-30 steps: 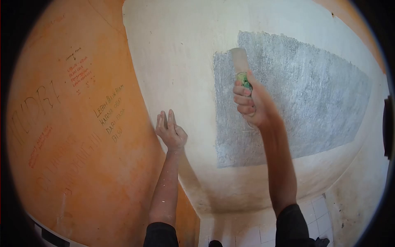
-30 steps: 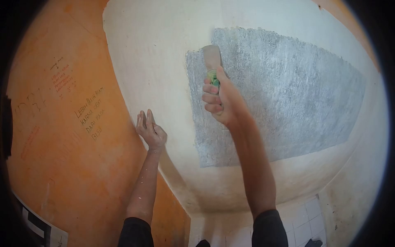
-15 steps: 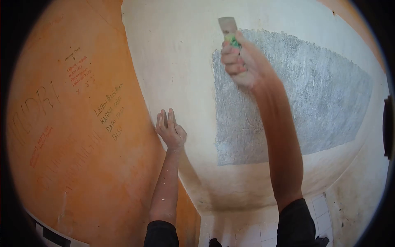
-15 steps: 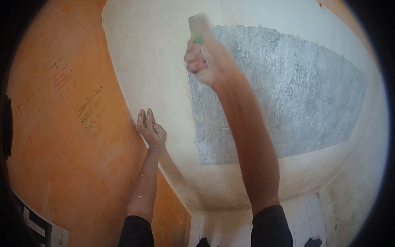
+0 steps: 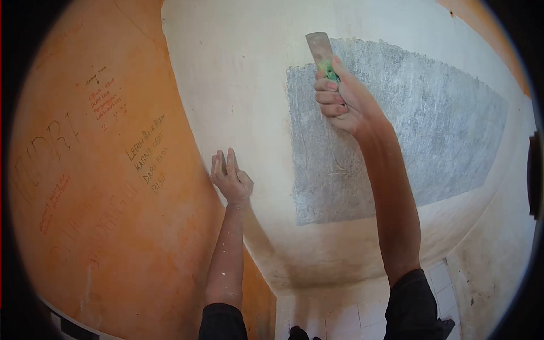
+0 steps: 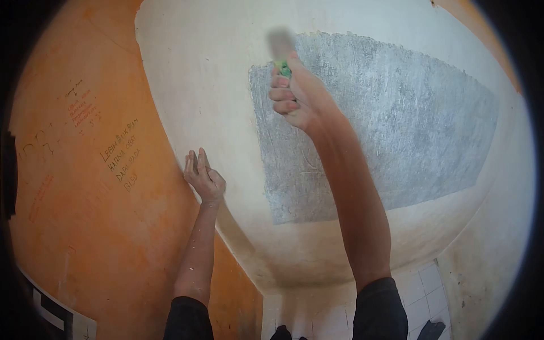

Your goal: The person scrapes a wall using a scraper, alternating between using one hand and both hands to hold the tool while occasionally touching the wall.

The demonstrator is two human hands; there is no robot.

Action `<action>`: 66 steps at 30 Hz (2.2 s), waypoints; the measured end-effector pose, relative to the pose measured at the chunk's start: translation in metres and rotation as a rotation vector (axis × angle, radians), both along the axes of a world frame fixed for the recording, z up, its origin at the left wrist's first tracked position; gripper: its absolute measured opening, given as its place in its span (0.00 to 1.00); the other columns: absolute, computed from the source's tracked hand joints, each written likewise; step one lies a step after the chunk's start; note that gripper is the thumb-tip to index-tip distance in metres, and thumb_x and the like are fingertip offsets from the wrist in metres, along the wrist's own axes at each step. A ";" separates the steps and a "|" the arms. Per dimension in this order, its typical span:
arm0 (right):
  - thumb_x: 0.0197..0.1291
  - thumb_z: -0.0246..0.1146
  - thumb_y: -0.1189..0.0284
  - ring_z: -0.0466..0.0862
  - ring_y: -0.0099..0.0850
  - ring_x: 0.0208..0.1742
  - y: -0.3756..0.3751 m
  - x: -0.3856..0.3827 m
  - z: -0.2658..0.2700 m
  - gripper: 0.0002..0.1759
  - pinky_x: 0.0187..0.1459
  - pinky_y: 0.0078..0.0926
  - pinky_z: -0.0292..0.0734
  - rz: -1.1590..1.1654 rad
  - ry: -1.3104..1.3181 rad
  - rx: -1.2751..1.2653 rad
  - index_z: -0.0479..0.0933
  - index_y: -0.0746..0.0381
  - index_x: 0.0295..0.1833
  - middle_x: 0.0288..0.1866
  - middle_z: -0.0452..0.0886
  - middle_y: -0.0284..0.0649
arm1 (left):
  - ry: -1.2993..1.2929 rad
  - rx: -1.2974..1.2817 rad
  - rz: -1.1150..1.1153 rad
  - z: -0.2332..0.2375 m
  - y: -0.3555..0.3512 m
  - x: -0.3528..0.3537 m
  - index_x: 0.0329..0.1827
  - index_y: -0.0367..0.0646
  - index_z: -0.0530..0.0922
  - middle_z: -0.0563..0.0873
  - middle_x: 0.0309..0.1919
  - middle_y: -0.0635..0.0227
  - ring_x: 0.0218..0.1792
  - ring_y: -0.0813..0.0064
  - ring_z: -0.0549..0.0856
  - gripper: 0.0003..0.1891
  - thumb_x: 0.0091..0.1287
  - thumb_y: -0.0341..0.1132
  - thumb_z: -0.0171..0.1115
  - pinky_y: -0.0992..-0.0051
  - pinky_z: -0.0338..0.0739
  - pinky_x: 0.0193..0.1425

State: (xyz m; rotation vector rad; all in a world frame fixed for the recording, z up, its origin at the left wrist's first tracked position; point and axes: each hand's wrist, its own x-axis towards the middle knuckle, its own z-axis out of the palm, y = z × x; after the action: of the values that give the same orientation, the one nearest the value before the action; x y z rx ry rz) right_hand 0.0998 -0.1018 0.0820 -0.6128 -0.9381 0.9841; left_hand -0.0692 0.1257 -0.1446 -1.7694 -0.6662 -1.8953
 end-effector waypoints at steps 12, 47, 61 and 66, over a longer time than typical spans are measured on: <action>0.74 0.47 0.43 0.56 0.14 0.16 -0.008 -0.011 -0.055 0.25 0.14 0.13 0.48 -0.117 0.016 -0.214 0.68 0.54 0.40 0.21 0.59 0.22 | 0.010 -0.003 -0.007 -0.003 -0.004 -0.002 0.70 0.39 0.73 0.70 0.69 0.48 0.71 0.49 0.65 0.32 0.57 0.23 0.47 0.55 0.57 0.74; 0.74 0.45 0.40 0.60 0.15 0.15 -0.009 -0.016 -0.393 0.30 0.17 0.16 0.54 -0.191 0.023 -0.545 0.71 0.57 0.36 0.18 0.63 0.23 | 0.207 -0.695 -0.321 -0.041 -0.069 -0.025 0.78 0.36 0.58 0.50 0.79 0.42 0.80 0.46 0.49 0.30 0.78 0.42 0.48 0.51 0.48 0.80; 0.77 0.44 0.46 0.64 0.17 0.17 -0.004 -0.010 -0.373 0.28 0.19 0.19 0.57 -0.174 -0.101 -0.583 0.69 0.58 0.33 0.19 0.64 0.27 | 0.140 -0.916 -0.536 -0.094 -0.110 0.000 0.81 0.37 0.49 0.45 0.81 0.46 0.81 0.52 0.44 0.34 0.76 0.35 0.53 0.56 0.44 0.81; 0.76 0.43 0.43 0.60 0.16 0.16 -0.003 -0.010 -0.404 0.30 0.18 0.16 0.53 -0.188 -0.019 -0.590 0.72 0.58 0.37 0.18 0.63 0.25 | 0.168 -0.934 -0.537 -0.102 -0.107 -0.006 0.81 0.37 0.48 0.44 0.81 0.45 0.81 0.52 0.44 0.34 0.76 0.34 0.52 0.57 0.44 0.81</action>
State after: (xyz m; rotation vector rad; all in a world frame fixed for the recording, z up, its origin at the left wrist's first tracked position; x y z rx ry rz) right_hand 0.0900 -0.1043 -0.3224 -1.1839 -0.5834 1.0867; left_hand -0.0756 0.0187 -0.2462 -2.8857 -1.2397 -1.8347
